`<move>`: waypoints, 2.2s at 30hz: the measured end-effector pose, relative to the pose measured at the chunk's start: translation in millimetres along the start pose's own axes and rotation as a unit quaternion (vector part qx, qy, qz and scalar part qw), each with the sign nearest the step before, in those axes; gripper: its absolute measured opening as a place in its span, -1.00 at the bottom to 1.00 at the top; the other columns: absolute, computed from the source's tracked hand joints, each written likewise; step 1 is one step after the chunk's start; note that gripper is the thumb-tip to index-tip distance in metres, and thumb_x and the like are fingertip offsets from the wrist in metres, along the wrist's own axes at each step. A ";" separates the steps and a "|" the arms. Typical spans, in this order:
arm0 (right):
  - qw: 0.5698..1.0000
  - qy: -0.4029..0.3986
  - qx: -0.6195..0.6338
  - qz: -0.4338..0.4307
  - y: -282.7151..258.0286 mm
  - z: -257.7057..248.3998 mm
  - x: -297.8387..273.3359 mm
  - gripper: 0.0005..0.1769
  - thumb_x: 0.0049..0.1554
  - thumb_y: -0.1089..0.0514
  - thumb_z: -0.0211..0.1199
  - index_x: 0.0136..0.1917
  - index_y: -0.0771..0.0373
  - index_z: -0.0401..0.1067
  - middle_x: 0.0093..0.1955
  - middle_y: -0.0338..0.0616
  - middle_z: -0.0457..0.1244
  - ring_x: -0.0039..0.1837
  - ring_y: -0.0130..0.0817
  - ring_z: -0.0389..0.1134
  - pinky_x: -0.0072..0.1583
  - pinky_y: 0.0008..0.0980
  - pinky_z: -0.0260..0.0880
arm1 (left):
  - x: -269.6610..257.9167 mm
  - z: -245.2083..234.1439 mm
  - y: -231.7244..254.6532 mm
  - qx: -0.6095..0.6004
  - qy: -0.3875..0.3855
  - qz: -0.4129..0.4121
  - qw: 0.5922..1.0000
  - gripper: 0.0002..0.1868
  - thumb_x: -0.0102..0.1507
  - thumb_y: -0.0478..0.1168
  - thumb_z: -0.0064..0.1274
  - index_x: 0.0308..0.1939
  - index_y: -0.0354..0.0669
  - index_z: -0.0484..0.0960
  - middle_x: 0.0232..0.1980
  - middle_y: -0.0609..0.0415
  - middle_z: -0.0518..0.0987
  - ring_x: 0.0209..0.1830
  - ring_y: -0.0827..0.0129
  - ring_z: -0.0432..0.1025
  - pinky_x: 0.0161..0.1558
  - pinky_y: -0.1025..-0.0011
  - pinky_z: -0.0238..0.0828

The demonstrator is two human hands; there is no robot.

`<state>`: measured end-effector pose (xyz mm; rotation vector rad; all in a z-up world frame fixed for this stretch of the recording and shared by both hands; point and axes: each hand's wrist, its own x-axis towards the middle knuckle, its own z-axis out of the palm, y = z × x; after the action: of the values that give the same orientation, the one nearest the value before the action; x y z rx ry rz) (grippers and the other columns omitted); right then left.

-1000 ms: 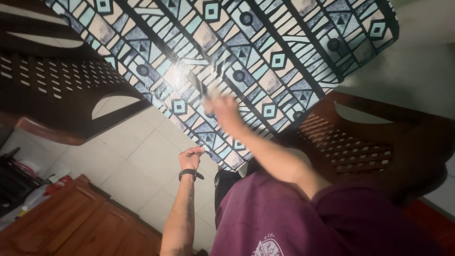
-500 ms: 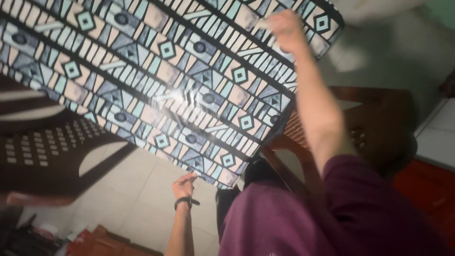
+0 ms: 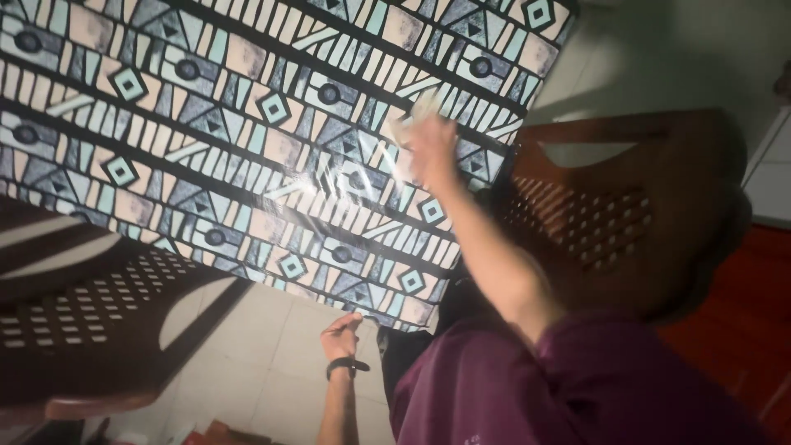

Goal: The recorder is wiping down a dining table with a cloth.

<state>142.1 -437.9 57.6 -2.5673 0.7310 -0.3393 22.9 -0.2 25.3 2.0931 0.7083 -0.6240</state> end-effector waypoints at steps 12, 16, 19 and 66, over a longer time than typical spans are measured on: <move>0.888 -0.078 0.346 0.292 -57.8 -166.4 -12.4 -0.86 0.23 0.16 0.23 0.03 0.02 0.58 -0.20 -0.23 0.36 -0.33 -0.39 0.34 -0.32 -0.28 0.35 | 49.8 -13.8 -29.6 0.014 -0.130 0.120 0.984 -0.88 0.07 -0.39 0.35 -0.33 -0.34 0.78 -0.26 -0.03 0.74 -0.28 0.44 0.56 -0.12 0.46 0.53; 0.966 0.228 0.118 0.007 157.3 -27.7 33.3 -0.62 0.13 0.39 0.24 0.20 0.21 0.61 0.04 0.10 0.30 0.09 -0.03 0.31 0.16 -0.13 0.34 | 61.6 -14.7 -33.7 0.094 -0.140 0.236 0.957 -0.88 0.12 -0.36 0.31 -0.29 -0.36 0.80 -0.24 0.03 0.76 -0.23 0.49 0.60 -0.05 0.51 0.51; 0.955 0.133 0.254 0.072 225.7 23.7 51.4 -0.73 0.29 0.30 0.21 0.23 0.08 0.52 0.07 -0.19 0.33 0.12 -0.17 0.36 0.18 -0.21 0.35 | 68.3 -8.3 -30.1 0.043 -0.156 0.169 0.972 -0.86 0.08 -0.36 0.35 -0.37 -0.43 0.78 -0.28 -0.02 0.77 -0.27 0.43 0.59 -0.08 0.48 0.54; 0.944 0.000 0.285 -0.168 -83.0 3.5 -332.4 -0.67 0.11 0.30 0.32 0.16 0.44 0.50 0.21 0.09 0.34 0.35 0.12 0.32 0.37 -0.09 0.32 | 78.8 50.4 -51.5 -0.197 -0.709 -0.332 0.591 -0.02 0.40 0.44 -0.62 0.53 -0.36 0.10 0.42 -0.60 0.26 0.39 -0.45 0.26 0.46 -0.27 0.07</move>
<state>-96.1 -191.6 57.9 -2.1184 0.1437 -0.5647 35.9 5.3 -80.5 0.3380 0.4786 -1.9544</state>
